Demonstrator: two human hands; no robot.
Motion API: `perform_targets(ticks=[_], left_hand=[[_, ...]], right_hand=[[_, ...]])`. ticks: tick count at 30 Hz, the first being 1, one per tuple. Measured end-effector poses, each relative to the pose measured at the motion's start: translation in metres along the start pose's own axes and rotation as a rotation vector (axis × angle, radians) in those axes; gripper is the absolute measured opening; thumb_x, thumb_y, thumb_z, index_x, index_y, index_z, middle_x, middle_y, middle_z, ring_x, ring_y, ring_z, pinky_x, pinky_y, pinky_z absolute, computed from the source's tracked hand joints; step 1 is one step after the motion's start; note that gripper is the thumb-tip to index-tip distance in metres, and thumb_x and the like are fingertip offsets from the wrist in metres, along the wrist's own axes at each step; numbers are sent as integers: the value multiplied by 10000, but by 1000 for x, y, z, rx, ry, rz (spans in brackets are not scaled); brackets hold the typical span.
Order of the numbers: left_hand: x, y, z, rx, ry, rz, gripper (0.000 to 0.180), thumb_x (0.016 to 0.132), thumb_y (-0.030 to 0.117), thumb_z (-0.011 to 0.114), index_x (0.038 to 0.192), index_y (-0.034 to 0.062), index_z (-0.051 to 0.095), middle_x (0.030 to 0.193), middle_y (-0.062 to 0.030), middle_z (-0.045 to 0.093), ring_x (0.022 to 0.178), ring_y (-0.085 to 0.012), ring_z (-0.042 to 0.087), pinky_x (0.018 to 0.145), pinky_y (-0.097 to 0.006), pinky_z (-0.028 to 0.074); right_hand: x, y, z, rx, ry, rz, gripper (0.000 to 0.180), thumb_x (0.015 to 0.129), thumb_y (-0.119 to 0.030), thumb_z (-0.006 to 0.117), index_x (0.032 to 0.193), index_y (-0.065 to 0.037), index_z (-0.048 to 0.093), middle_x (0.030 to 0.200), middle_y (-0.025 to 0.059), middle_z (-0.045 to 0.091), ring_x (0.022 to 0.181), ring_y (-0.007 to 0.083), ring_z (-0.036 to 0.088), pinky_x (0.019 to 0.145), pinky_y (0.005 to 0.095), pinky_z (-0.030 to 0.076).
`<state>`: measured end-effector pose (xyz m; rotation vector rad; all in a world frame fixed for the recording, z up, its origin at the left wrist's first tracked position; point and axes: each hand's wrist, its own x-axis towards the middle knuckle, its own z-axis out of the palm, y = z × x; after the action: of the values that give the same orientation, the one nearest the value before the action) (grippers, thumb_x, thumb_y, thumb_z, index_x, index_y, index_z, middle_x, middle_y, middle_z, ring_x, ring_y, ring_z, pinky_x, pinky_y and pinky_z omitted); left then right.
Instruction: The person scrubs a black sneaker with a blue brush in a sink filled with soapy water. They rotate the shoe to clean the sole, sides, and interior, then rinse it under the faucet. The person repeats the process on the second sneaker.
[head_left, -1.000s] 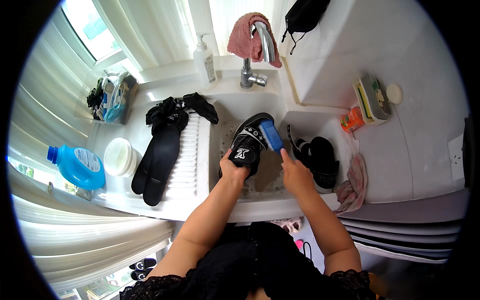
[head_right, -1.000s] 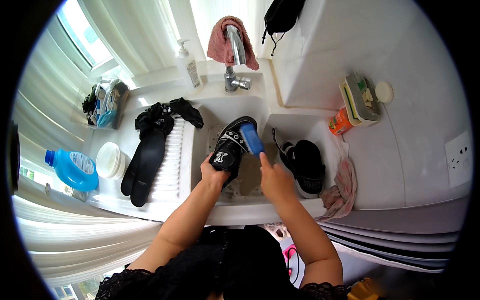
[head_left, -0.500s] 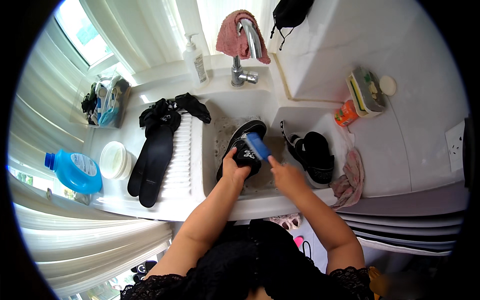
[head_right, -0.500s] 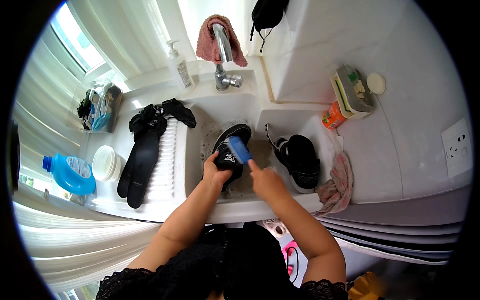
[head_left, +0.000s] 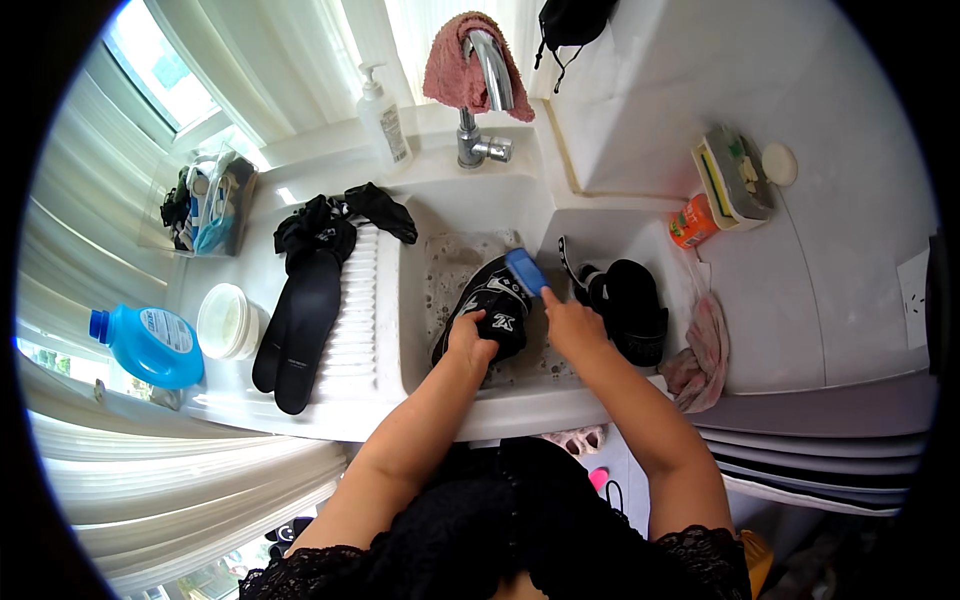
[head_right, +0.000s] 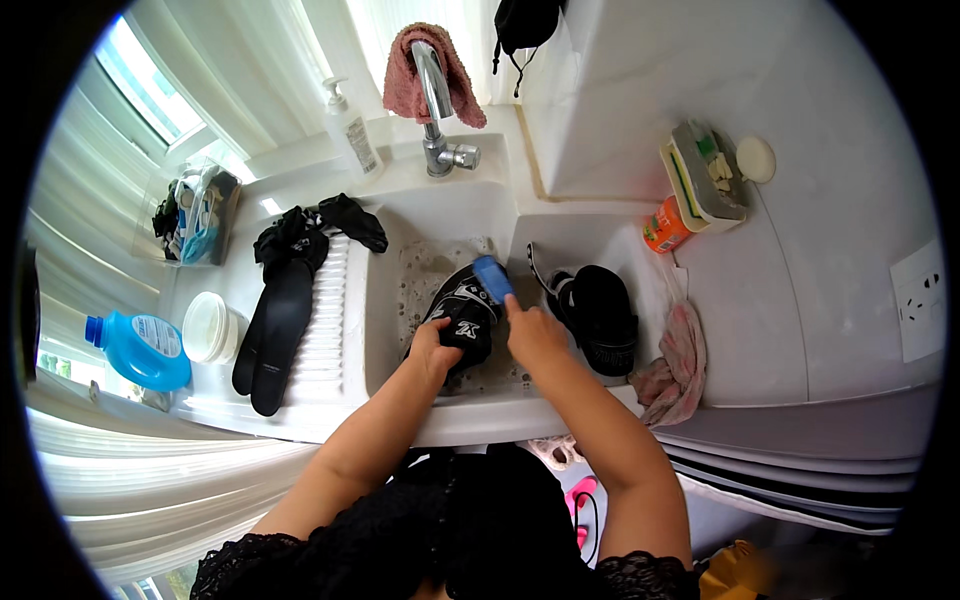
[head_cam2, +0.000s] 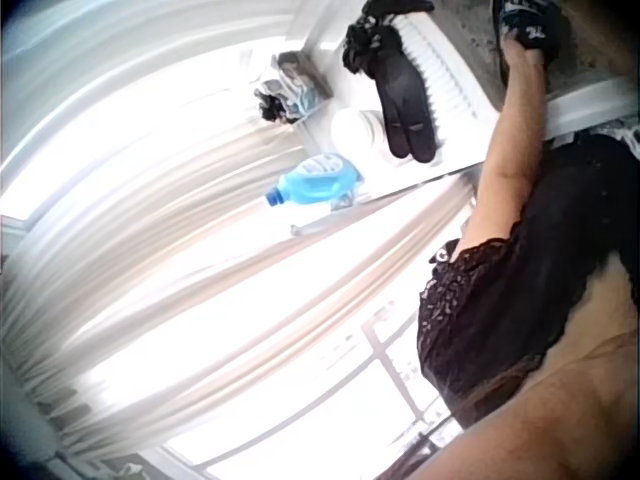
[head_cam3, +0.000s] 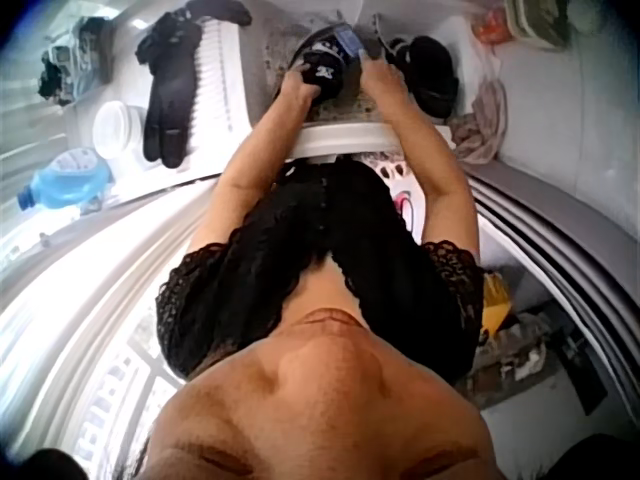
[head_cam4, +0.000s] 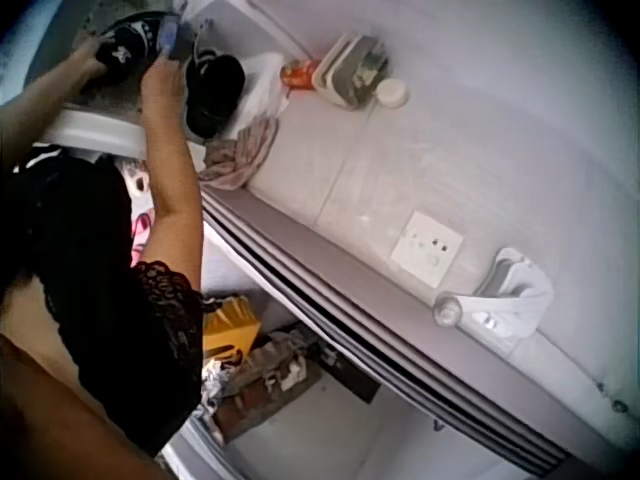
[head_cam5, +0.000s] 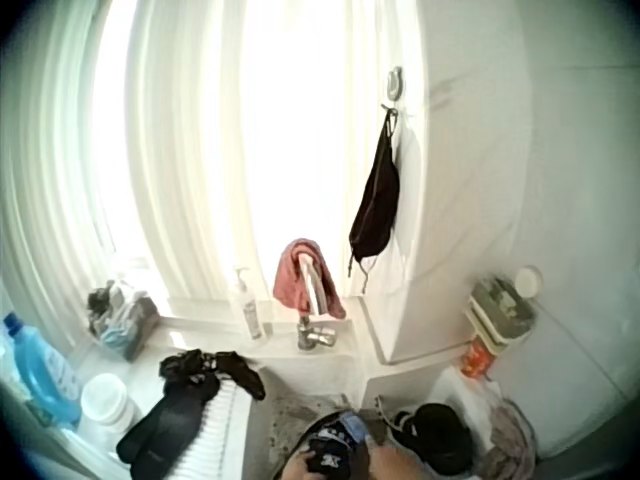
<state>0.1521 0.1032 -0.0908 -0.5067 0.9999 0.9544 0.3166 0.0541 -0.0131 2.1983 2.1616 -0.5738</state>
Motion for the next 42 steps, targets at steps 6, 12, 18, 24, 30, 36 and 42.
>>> perform_targets(ticks=[6,12,18,24,30,36,42], left_hand=[[14,-5,-8,-36,-11,4,411,873,50,498,1274,-25,441,1265,-223,520,1141,-407,525,1038,-561,366],[8,20,1,-196,-35,-1,402,876,129,532,1246,-19,481,1242,-218,536,1127,-403,532,1015,-558,395],[-9,31,6,-182,14,147,500,842,301,652,1269,94,495,1231,-131,549,1144,-336,503,1051,-473,334],[-7,17,5,359,22,393,796,725,329,749,1353,-14,399,1384,-154,434,1239,-291,444,1029,-396,347],[-5,20,7,477,362,501,844,615,-4,639,1389,-73,312,1397,-221,406,1247,-325,448,1013,-363,358],[68,45,-36,355,212,298,748,604,-18,637,1312,-70,401,1255,-200,517,1133,-333,511,961,-396,405],[41,53,-20,209,-100,156,749,771,369,643,1370,0,384,1372,-187,450,1240,-382,432,1062,-473,290]], right_hand=[[16,-6,-3,-73,-31,54,422,950,-241,430,1371,-215,436,963,192,639,883,369,651,733,470,519],[11,5,5,47,-65,105,409,938,-261,478,1345,-214,488,988,174,653,908,380,635,762,492,502],[14,41,46,47,-228,192,351,938,-207,462,1275,-157,547,991,166,668,927,368,639,799,481,500],[1,2,6,261,-62,116,370,931,-232,480,1286,-151,541,990,187,658,929,396,620,801,487,489],[69,-48,44,345,40,84,374,925,-238,492,1289,-168,545,970,205,656,914,416,613,780,500,489],[43,-63,15,196,-122,-47,373,935,-203,462,1295,-143,541,970,209,659,914,403,626,786,504,492],[55,-59,37,153,-88,-89,390,927,-183,465,1303,-98,525,897,235,654,830,417,633,747,499,501]])
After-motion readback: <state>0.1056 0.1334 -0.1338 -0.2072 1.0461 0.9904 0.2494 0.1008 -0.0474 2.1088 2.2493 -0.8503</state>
